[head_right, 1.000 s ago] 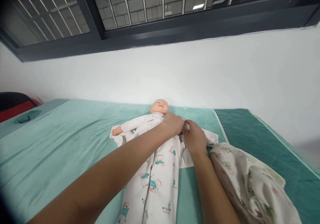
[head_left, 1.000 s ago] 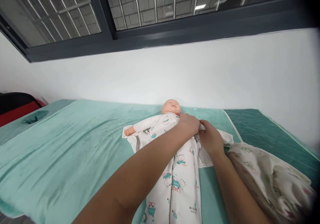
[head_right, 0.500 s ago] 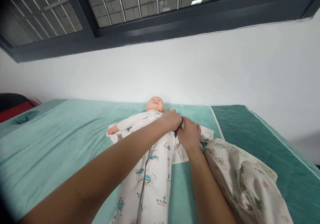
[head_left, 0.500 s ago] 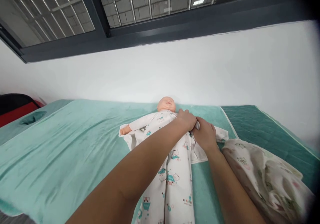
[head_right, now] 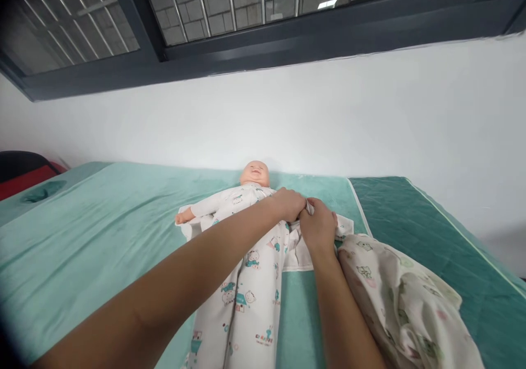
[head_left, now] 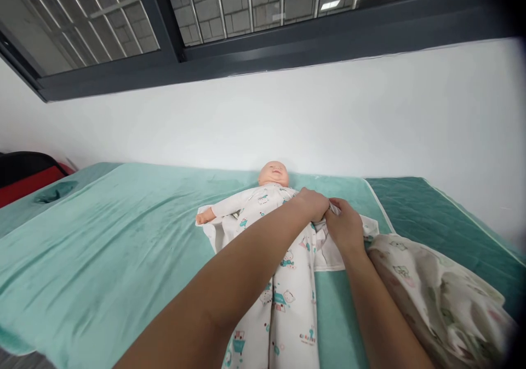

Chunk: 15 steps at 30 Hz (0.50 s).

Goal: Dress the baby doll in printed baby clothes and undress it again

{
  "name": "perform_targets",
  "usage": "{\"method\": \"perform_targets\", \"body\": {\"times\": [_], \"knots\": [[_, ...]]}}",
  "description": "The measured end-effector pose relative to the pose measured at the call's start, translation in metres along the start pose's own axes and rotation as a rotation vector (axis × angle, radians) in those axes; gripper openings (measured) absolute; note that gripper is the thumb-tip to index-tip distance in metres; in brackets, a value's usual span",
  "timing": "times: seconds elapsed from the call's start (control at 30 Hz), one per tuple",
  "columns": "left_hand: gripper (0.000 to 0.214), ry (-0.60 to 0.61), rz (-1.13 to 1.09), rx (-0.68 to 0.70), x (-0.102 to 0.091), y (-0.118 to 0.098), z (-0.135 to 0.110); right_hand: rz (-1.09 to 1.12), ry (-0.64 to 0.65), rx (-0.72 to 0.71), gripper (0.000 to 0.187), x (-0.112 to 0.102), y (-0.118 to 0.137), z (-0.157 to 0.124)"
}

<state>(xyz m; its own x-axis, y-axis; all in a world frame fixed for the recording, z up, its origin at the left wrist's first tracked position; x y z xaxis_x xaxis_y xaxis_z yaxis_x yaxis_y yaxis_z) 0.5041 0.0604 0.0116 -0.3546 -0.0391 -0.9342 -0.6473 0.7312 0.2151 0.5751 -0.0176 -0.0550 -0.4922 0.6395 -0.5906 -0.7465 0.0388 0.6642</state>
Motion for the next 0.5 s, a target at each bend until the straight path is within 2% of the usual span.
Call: {"method": "perform_targets", "body": {"times": [0.23,0.5], "knots": [[0.027,-0.094,0.0,0.017,0.001,0.004,-0.003,0.147,-0.078,0.011,0.038,-0.004,0.0,-0.001],[0.029,-0.198,0.064,-0.003,-0.016,0.026,-0.025,0.269,-0.185,0.064,0.033,-0.009,-0.002,-0.002]]}}
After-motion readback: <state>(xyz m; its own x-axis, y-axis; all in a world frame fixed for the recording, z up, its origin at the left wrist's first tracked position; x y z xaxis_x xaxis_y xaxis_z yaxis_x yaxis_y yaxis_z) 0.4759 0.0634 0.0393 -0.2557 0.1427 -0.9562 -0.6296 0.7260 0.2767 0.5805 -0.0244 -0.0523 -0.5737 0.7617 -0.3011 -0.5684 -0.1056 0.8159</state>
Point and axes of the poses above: each hand's wrist, its own z-axis towards the middle knuckle, its own x-axis out of the palm, y = z × x, the point moved 1 cm from there along z, towards the middle knuckle, and after that the axes turned 15 degrees about -x, right-handed, at the moved point
